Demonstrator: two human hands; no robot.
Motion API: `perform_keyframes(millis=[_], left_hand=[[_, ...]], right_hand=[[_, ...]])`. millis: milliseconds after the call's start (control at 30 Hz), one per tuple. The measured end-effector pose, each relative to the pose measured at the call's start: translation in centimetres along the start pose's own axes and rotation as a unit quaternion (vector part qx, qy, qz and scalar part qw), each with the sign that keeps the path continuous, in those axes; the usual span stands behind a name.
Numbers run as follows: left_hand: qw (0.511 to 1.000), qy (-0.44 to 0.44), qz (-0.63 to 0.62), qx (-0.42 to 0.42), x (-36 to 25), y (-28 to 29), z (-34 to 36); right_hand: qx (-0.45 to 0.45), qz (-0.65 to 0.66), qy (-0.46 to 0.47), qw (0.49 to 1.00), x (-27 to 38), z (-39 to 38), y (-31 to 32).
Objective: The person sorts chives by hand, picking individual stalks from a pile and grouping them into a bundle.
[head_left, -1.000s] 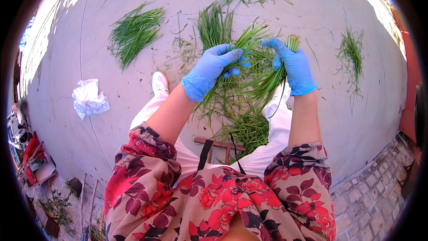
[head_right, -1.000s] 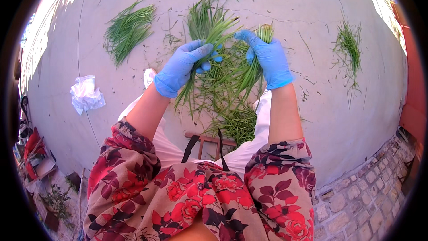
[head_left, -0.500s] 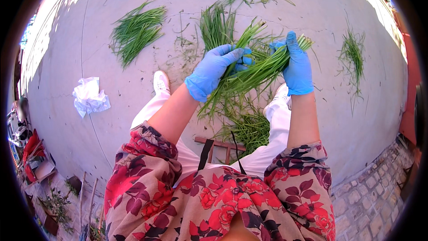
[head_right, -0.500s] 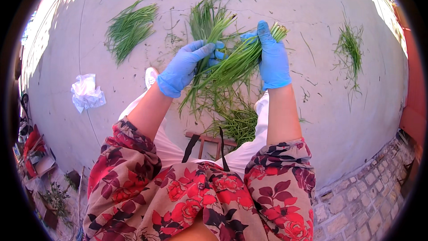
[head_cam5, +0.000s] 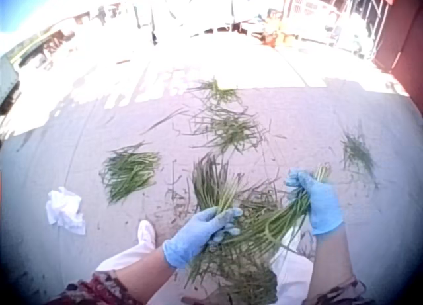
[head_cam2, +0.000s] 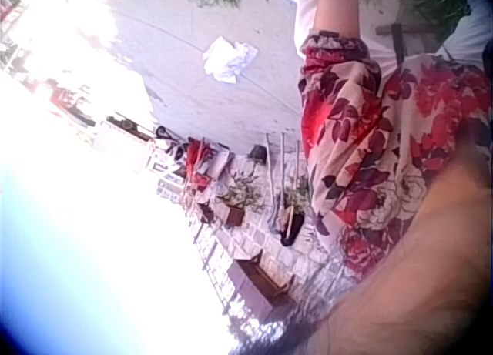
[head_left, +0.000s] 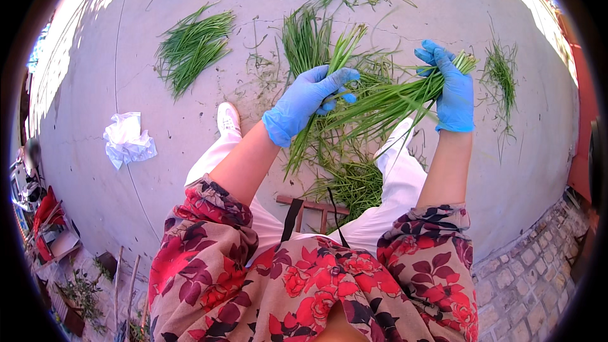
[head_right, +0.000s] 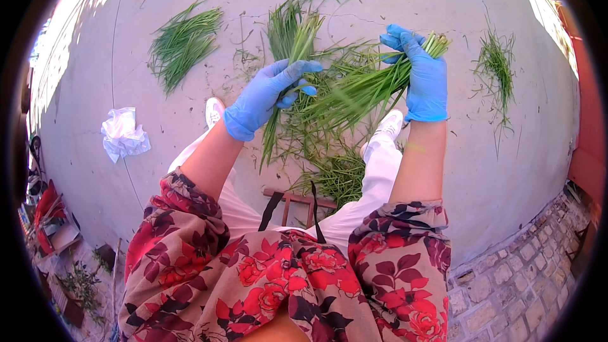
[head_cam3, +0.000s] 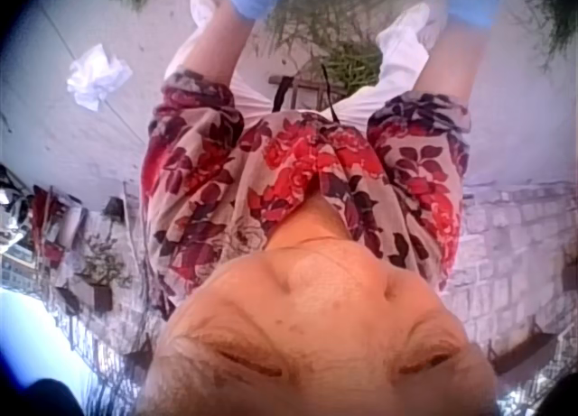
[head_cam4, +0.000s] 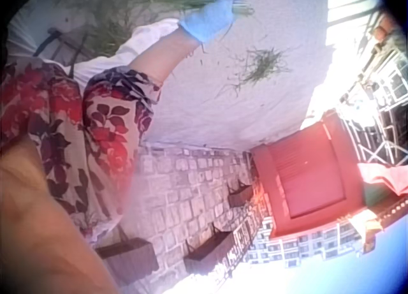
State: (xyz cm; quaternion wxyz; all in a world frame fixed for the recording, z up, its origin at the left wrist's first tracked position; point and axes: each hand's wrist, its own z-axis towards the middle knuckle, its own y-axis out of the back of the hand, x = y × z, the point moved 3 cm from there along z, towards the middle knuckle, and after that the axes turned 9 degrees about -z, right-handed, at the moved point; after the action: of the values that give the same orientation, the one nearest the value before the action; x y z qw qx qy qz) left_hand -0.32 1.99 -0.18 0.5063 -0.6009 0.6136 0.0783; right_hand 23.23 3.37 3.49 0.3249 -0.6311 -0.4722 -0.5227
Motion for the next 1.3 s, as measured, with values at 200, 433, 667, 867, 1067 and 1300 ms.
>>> perform_keyframes(millis=[200, 433, 667, 867, 1067, 1300], left_hand=[[0.999, 0.007, -0.003, 0.04, 0.0, -0.9, 0.0], [0.989, 0.109, -0.019, 0.101, 0.3, -1.4, -0.2], [0.989, 0.11, -0.072, 0.072, 0.6, -1.4, 0.0], [0.984, 0.151, -0.031, 0.088, 0.6, -1.7, -0.4], [0.986, 0.135, 0.044, 0.087, -0.1, -2.0, -0.5], [0.988, 0.102, 0.054, 0.1, -0.2, -1.5, -0.3]], right_hand=[[0.032, -0.087, 0.031, 0.995, 0.1, -0.8, -0.9], [0.187, -0.082, -0.07, 0.976, -0.7, -3.1, -5.0], [0.206, -0.129, -0.065, 0.968, -0.9, -2.8, -5.0], [0.153, -0.073, -0.023, 0.985, -0.9, -2.4, -4.7], [0.111, -0.08, -0.018, 0.99, -1.1, -2.1, -4.2], [-0.032, -0.207, 0.008, 0.978, -0.3, -0.7, -0.5]])
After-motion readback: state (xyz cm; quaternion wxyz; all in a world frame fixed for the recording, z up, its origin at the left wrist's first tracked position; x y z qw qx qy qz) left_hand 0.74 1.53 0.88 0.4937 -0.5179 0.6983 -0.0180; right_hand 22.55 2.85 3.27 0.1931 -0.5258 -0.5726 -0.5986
